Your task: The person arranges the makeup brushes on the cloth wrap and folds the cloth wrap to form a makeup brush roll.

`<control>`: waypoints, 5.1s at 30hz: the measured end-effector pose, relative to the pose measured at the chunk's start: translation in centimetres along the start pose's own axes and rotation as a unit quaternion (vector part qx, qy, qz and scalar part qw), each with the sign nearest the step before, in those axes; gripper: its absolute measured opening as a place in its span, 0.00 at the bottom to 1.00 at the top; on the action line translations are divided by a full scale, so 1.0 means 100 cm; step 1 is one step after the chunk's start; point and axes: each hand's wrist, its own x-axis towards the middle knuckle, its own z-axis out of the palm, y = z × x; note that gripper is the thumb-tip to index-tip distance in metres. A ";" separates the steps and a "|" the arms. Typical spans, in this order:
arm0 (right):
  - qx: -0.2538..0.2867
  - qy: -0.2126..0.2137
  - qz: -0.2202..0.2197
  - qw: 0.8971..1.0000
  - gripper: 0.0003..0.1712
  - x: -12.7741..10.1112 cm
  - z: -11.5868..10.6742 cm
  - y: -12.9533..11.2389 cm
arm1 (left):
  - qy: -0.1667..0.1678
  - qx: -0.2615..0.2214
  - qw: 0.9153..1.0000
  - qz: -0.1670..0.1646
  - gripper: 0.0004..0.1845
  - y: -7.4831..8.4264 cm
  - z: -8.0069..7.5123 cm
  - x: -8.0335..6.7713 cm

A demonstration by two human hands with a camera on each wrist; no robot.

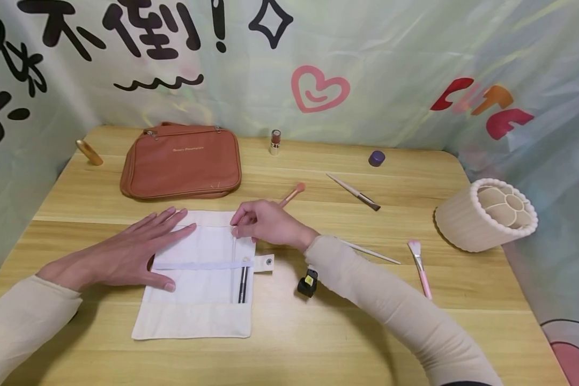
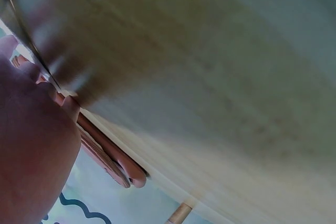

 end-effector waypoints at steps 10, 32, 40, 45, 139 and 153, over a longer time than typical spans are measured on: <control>-0.121 -0.047 -0.032 0.991 0.01 -0.011 0.008 0.003 | 0.003 0.004 1.000 0.004 0.62 0.000 0.000 0.000; -0.200 -0.063 -0.105 0.972 0.04 -0.013 0.006 0.012 | 0.001 -0.006 1.000 0.001 0.61 -0.001 0.001 0.000; -0.126 0.002 -0.100 0.987 0.11 -0.015 -0.028 0.019 | 0.001 -0.003 1.000 0.003 0.61 -0.001 0.001 0.000; -0.075 0.073 -0.063 0.993 0.12 -0.019 -0.069 0.031 | 0.004 0.000 1.000 0.009 0.61 -0.002 0.001 0.000; -0.233 -0.099 -0.170 0.952 0.07 0.009 0.008 -0.005 | -0.001 0.002 1.000 0.000 0.61 0.001 0.000 0.001; -0.205 -0.143 -0.170 0.953 0.10 0.003 0.011 -0.002 | -0.001 -0.001 1.000 0.005 0.61 -0.001 0.000 0.000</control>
